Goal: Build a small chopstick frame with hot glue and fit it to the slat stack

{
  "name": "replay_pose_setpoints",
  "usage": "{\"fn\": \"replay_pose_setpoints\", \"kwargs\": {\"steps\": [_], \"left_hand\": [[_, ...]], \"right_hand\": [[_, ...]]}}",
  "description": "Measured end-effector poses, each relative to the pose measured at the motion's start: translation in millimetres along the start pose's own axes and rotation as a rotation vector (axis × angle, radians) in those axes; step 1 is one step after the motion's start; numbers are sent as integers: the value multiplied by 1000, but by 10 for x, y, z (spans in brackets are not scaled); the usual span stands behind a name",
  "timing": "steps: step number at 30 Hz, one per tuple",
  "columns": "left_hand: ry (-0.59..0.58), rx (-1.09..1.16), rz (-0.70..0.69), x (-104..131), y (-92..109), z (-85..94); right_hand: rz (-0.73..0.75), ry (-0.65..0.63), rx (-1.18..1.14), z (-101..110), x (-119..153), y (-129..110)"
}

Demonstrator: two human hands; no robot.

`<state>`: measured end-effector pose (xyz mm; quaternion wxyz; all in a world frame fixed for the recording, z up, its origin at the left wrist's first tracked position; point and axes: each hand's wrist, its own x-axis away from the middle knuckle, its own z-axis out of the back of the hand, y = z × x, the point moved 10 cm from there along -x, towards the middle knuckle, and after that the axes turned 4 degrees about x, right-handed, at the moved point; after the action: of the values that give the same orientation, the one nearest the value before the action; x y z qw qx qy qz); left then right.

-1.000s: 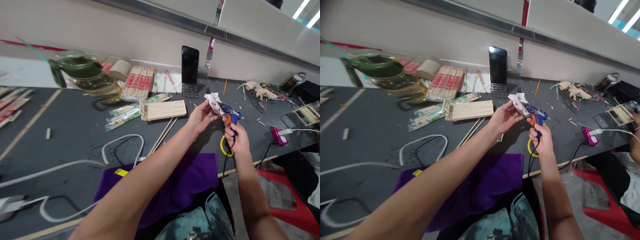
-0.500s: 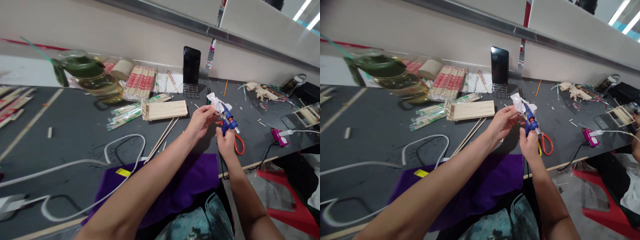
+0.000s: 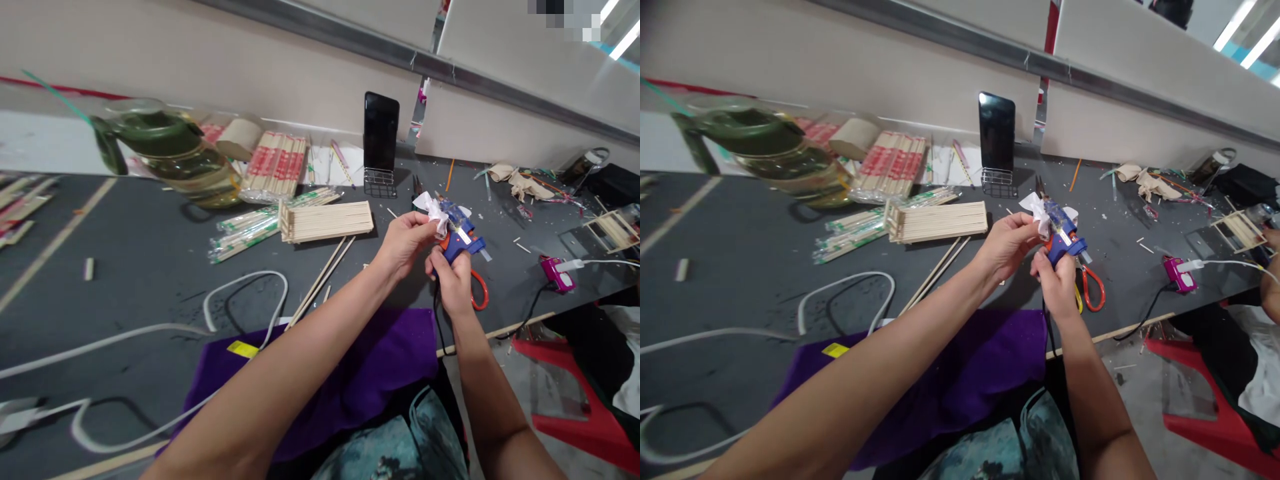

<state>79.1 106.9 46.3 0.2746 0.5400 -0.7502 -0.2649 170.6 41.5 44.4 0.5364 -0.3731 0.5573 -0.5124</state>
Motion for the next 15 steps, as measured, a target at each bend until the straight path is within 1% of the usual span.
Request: {"fn": "replay_pose_setpoints", "kwargs": {"steps": [3, 6, 8, 10, 13, 15], "left_hand": [[30, -57, -27, -53, -2, 92], [92, -80, -16, -125, -48, 259], [113, -76, 27, -176, -109, 363], [108, -92, 59, -232, -151, 437], [113, -127, 88, -327, -190, 538], [120, -158, 114, -396, -227, 588]], "right_hand": [[-51, -41, -313, -52, 4, -43], [-93, -54, -491, -19, 26, -125], [-102, -33, -556, 69, 39, -182], [-112, 0, -596, 174, 49, -207], [-144, 56, -632, 308, 68, -158], [-142, 109, -611, 406, 82, -104]]}}
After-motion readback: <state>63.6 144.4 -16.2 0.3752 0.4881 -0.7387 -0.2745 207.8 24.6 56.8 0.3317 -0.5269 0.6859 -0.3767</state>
